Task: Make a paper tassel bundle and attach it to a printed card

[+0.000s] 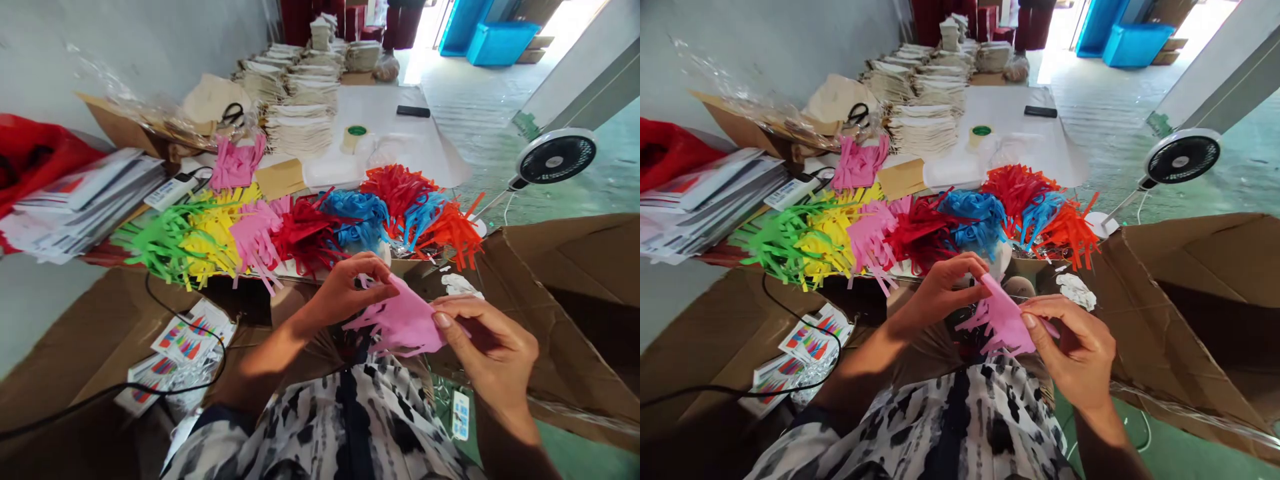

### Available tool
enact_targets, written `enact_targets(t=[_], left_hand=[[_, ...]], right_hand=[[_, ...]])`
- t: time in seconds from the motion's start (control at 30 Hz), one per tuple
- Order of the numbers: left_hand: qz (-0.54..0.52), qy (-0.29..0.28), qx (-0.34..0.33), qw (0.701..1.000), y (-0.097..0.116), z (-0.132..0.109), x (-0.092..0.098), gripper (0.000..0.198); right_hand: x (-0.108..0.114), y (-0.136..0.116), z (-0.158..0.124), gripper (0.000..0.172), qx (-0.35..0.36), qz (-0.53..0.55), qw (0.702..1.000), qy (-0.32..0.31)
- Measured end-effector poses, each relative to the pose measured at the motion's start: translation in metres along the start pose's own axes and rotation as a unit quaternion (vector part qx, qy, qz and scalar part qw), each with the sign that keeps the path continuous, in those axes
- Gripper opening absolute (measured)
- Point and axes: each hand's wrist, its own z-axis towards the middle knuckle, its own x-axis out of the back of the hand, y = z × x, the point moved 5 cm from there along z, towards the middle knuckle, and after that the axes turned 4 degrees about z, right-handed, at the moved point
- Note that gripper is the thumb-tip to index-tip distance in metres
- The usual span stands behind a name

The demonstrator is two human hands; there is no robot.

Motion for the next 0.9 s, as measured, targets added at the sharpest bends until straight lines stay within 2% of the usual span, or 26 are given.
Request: enact_targets(t=[0.07,0.17,0.3,0.37,0.47,0.5,0.6,0.67,0.8,0.9], left_hand=[[-0.026,-0.032,0.009,0.999,-0.001,-0.003,0.0,0.025],[-0.047,-0.101,0.04,0.993,0.002,-0.006,0.0,0.019],[-0.029,-0.194,0.055,0.979,0.01,-0.005,-0.007,0.012],[-0.02,-0.236,0.057,0.97,0.011,-0.004,-0.013,0.013],[-0.022,-0.285,0.072,0.956,0.005,-0.007,-0.02,0.015],[-0.028,-0.292,0.084,0.952,0.002,-0.008,-0.02,0.016],[-0.047,-0.292,0.121,0.948,-0.011,-0.011,-0.019,0.022],[-0.063,-0.292,0.14,0.944,-0.018,-0.012,-0.018,0.025],[-0.102,-0.272,0.195,0.937,-0.036,-0.014,-0.012,0.033],[-0.109,-0.23,0.236,0.938,-0.052,-0.012,0.006,0.048]], right_hand=[[0.001,0.01,0.0,0.016,-0.054,0.038,0.996,-0.055],[0.003,0.028,0.001,0.043,-0.142,0.132,0.974,-0.12],[-0.007,0.041,0.007,0.064,-0.124,0.1,0.971,-0.18],[-0.02,0.044,0.008,0.06,-0.113,0.077,0.962,-0.234],[-0.032,0.049,0.009,0.027,-0.123,0.091,0.95,-0.273],[-0.033,0.051,0.008,0.024,-0.134,0.107,0.946,-0.277],[-0.034,0.057,0.004,0.032,-0.172,0.152,0.928,-0.293],[-0.03,0.063,0.002,0.032,-0.195,0.142,0.927,-0.287],[-0.018,0.073,0.009,0.035,-0.208,0.091,0.952,-0.204],[-0.01,0.082,0.026,0.033,-0.185,0.035,0.972,-0.139]])
